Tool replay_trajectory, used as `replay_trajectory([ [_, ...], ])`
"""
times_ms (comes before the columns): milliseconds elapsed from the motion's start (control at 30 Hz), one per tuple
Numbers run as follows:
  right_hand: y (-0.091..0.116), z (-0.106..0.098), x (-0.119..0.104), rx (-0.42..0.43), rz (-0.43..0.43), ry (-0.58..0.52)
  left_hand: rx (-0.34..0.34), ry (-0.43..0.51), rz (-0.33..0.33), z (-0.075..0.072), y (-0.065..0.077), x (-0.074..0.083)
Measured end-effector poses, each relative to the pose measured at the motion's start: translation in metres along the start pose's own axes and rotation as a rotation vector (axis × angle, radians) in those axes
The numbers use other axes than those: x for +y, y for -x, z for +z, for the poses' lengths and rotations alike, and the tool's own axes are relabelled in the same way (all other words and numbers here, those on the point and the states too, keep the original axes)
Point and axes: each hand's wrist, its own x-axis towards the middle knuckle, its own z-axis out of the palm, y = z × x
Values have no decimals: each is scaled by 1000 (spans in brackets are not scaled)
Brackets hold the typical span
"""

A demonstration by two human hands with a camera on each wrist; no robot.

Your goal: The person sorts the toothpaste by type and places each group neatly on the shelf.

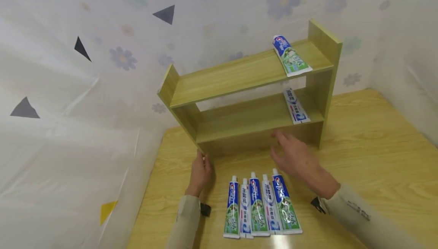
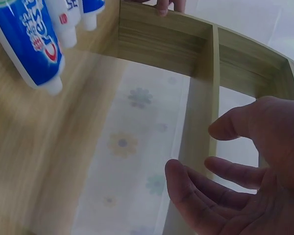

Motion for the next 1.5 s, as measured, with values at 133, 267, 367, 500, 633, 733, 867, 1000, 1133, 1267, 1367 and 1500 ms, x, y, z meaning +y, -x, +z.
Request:
replay_trajectory([
  [133,5,9,1,-29,9,4,7,3,8,1,0,0],
  [267,11,19,2,-51,14,4,4,-3,8,1,0,-1],
  [367,15,26,3,-73,19,-4,0,-5,10,1,0,-2],
  [500,20,35,3,-102,30,-11,-8,5,4,2,0,-3],
  [633,25,43,3,-114,31,12,0,28,4,1,0,-2],
  [733,29,50,5,-112,17,28,40,84,45,-15,-1,25],
  [867,36,60,8,-142,29,14,92,100,115,-26,-2,43],
  [1000,40,65,9,-184,59,12,97,53,111,-13,-1,23],
  [1133,41,67,10,-183,60,30,60,59,60,-8,-1,15],
  [1267,44,70,13,-169,48,52,23,34,-5,0,-1,2],
  [1367,48,73,17,-170,45,74,18,15,2,1,0,0],
  [1500,52,78,21,-183,65,77,28,5,20,2,-1,-2],
])
